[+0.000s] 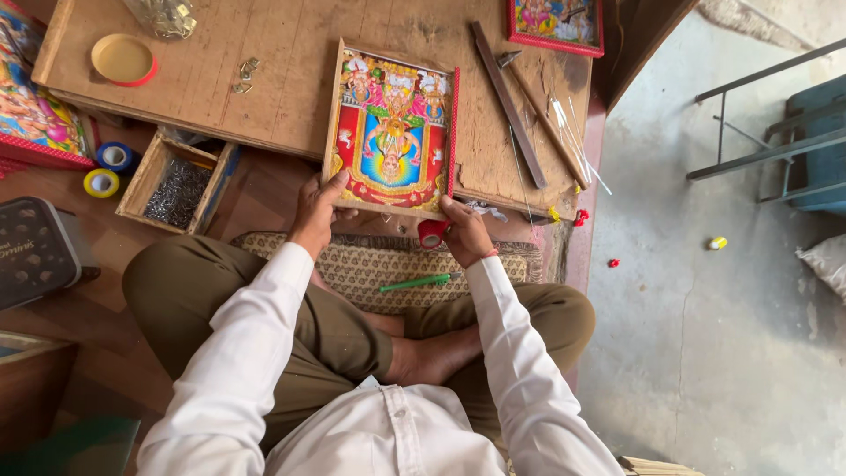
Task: The person sits cross-legged on a mat and assembles decorative frames by applying red patterned tape to the edges of rectangular boards with printed images. They handle the tape and boards by hand, smoothing the tape along the edges and stacking completed frames.
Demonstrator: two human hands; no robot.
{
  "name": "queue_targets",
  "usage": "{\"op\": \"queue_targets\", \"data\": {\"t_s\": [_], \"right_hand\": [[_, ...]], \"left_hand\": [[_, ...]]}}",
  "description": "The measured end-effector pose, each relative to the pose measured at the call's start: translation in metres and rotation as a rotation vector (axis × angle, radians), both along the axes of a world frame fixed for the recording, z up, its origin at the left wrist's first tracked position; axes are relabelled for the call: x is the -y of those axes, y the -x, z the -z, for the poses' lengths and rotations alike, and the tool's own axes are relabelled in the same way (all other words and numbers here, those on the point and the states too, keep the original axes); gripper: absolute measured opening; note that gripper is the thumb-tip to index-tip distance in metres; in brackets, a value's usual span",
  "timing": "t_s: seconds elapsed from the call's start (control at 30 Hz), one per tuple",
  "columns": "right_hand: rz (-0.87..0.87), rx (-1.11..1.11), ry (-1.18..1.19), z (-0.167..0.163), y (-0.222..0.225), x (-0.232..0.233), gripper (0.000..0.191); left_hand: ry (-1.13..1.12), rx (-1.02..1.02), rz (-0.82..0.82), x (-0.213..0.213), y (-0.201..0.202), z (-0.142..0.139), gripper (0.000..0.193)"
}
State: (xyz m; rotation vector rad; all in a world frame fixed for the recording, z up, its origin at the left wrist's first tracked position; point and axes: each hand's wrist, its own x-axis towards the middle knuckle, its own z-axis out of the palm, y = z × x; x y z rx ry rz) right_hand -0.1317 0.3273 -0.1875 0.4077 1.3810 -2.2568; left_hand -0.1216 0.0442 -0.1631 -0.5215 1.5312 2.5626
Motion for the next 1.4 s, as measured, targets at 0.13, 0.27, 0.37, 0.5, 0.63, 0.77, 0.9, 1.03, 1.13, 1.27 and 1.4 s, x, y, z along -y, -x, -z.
{"op": "queue_targets", "data": {"t_s": [0.13,0.27,0.37,0.5,0.63,0.77,0.9,1.03,1.13,1.27,1.4], "right_hand": [[0.072,-0.074,0.068,0.01,0.009,0.009,0.034],[0.077,-0.083,0.061,0.013,0.008,0.011,0.03],[0.081,-0.126,0.043,0.015,0.006,0.009,0.029],[0.084,-0.122,0.016,0.02,0.004,0.009,0.028],[0.123,-0.187,0.041,0.022,0.005,0.012,0.027],[0.135,-0.145,0.035,0.017,0.004,0.014,0.028],[0.13,-0.116,0.001,0.01,0.004,0.017,0.028],[0.109,-0.122,0.035,0.008,0.005,0.016,0.027],[0.095,-0.105,0.018,0.009,0.004,0.013,0.028],[0.071,-0.086,0.029,0.004,0.004,0.012,0.029],[0.055,-0.074,-0.059,0.001,0.005,0.014,0.028]], "left_hand": [[-0.011,0.059,0.041,0.004,0.012,0.003,0.04],[0.135,0.228,-0.169,0.0,-0.001,0.003,0.041],[0.722,-0.074,-0.346,-0.031,-0.038,-0.002,0.033],[1.152,-0.562,-0.003,-0.087,-0.089,-0.004,0.027],[0.842,-0.113,-0.125,-0.105,-0.075,0.008,0.032],[0.22,0.115,-0.142,-0.088,-0.043,0.022,0.025],[0.016,0.098,-0.097,-0.078,-0.026,0.023,0.017],[0.198,0.159,-0.152,-0.088,-0.041,0.021,0.015],[1.018,-0.335,-0.107,-0.109,-0.075,0.014,0.017],[1.272,-0.513,0.279,-0.134,-0.09,0.007,0.034],[1.535,-0.424,0.378,-0.143,-0.076,0.01,0.03]]}}
